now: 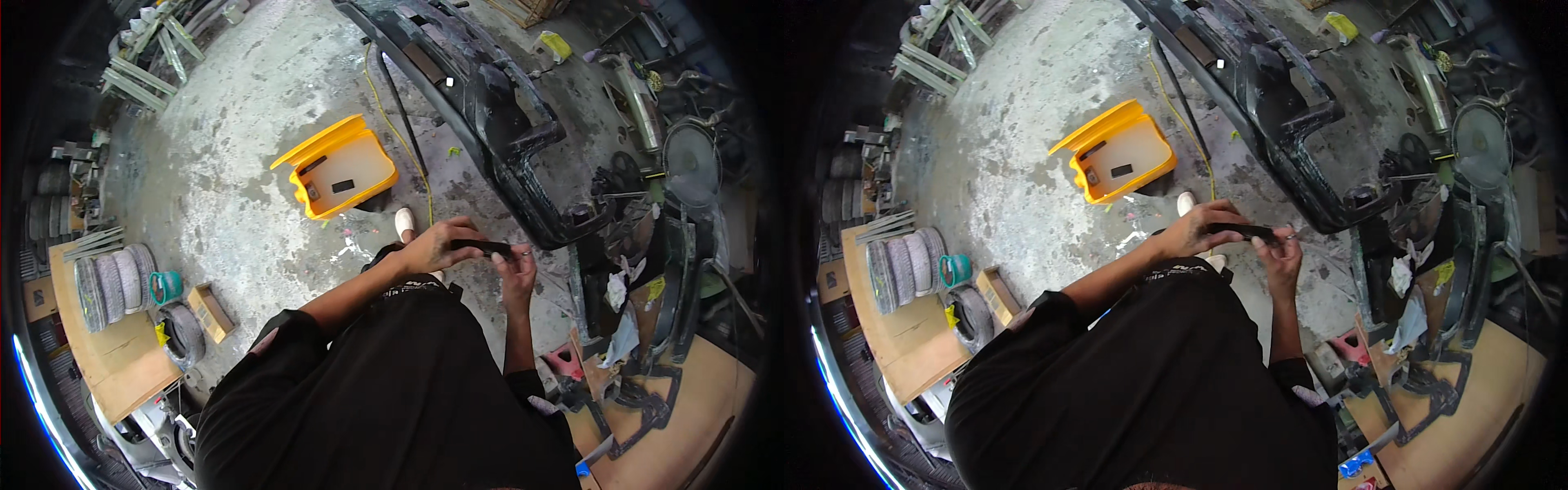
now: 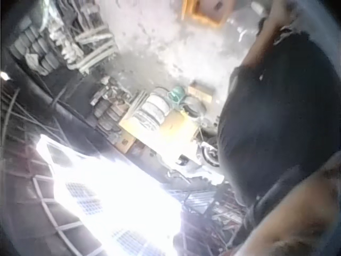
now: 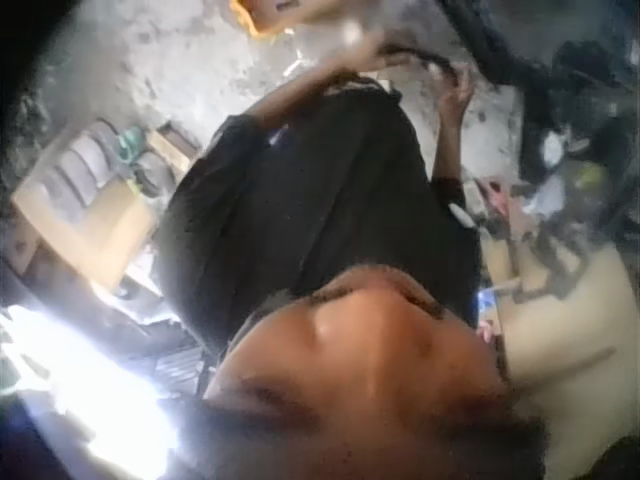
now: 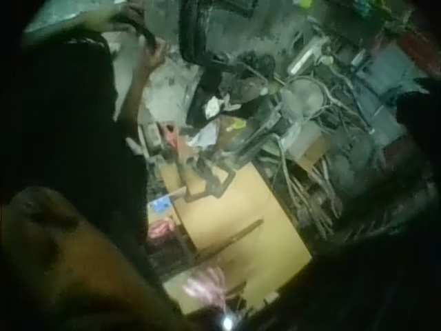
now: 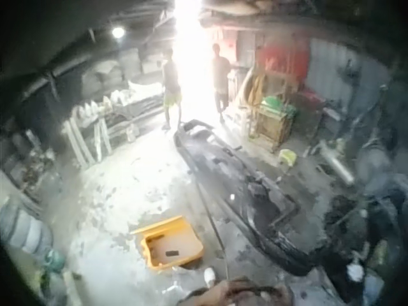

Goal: The person applies black carbon fiber tape to a large black car bumper using a small black tool to smooth and press the tape along the surface. The person repeatedly smooths the tape, pauses to retrieve more tape from a yellow bin, and continues applying it to different sections of the bumper.

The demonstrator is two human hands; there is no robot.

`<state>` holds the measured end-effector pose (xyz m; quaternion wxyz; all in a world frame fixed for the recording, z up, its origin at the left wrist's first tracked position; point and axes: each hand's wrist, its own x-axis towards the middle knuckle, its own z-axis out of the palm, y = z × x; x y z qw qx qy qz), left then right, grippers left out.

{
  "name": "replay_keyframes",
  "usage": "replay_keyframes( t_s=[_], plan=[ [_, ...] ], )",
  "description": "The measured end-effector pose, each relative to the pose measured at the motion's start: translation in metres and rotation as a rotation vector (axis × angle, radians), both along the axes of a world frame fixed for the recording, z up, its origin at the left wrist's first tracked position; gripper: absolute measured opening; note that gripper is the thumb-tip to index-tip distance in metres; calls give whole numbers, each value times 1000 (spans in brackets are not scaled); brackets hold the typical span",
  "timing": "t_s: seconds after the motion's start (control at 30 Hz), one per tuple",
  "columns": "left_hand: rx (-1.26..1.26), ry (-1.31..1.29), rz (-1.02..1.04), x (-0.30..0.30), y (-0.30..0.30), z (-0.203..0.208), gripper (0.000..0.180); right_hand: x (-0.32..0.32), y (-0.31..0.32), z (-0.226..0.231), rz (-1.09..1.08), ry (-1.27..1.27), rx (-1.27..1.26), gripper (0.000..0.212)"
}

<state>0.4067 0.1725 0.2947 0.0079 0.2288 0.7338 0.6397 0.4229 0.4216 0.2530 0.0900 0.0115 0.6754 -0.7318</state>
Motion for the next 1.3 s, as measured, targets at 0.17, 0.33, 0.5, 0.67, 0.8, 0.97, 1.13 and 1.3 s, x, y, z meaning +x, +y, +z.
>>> replay_keyframes(
  t_s=[0.17,0.33,0.5,0.67,0.8,0.97,1.13,1.3],
  plan=[
    [11,-210,130,-32,-45,-40,28,-71,-49,-2,189,-219,129,44],
    [-105,-467,569,-61,-127,-159,24,-118,-59,-22,321,-253,471,55],
    [-404,-550,960,-60,-270,-365,26,-142,-35,-65,339,-607,505,51],
    [-730,-801,1045,-130,-266,-495,24,-144,-34,-66,375,-816,841,38],
    [-488,-758,879,-99,-357,-615,26,-146,-42,-99,513,-784,753,38],
    [-1393,-437,206,-66,-399,-637,20,-177,-53,-86,538,-727,765,34],
    [-640,-589,991,-120,-284,-460,23,-217,-10,-45,288,-642,771,26],
    [-588,-261,985,-169,-233,-226,29,-315,43,-41,-11,-221,735,22]
  ],
)
